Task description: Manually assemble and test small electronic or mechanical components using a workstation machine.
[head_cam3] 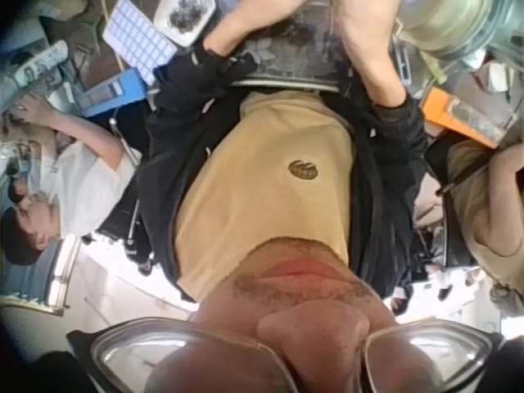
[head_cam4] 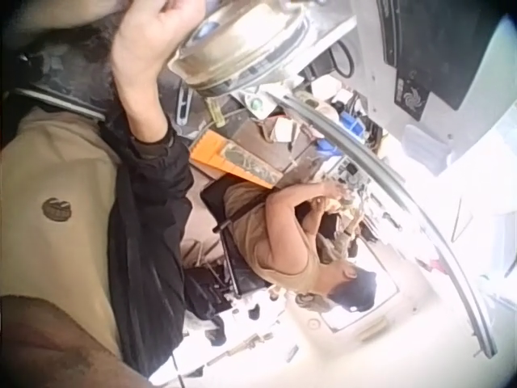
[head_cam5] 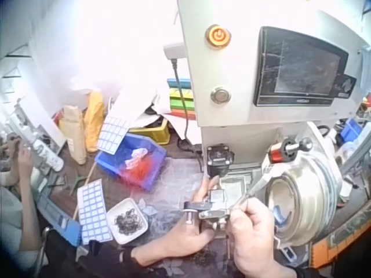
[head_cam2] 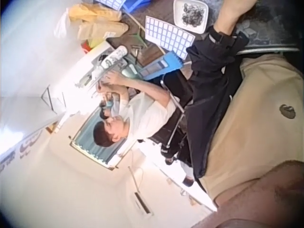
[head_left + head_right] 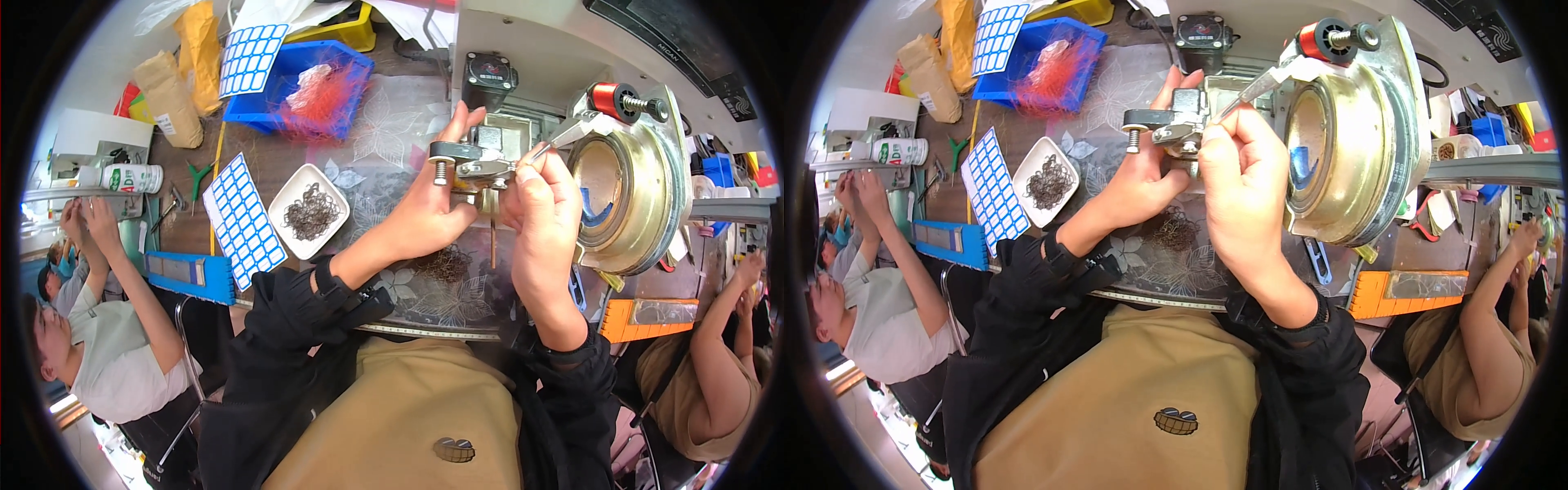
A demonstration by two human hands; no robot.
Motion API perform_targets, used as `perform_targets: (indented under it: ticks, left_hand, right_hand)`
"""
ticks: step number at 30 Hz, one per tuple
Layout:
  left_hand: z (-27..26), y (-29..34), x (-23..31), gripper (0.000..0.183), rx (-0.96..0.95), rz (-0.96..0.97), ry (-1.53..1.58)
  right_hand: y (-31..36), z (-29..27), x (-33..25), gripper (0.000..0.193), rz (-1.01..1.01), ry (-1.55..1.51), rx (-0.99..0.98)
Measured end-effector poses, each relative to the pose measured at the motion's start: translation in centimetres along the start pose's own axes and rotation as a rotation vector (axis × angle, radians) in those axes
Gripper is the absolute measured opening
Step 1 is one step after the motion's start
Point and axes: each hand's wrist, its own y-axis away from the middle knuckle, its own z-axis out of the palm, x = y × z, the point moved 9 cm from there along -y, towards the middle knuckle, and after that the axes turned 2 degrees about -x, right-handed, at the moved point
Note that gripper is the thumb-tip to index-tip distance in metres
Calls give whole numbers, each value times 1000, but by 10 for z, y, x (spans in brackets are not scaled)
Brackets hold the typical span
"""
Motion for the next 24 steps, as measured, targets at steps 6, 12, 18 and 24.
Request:
perform_targets:
  ticks: [6,12,18,24]
  left_hand:
    - [-10,4,-8,94,78,23,-6]
    - [-7,8,0,61,12,-114,-424]
    - [-16,3,44,51,158,84,-659]
    - [-23,7,62,49,42,103,-996]
  right_hand:
    - [3,1,8,17,-11,161,32]
    - [1,2,1,19,-100,162,34]
    - [-1,-4,4,23,-23,83,42]
    - [1,3,-2,21,-67,155,47]
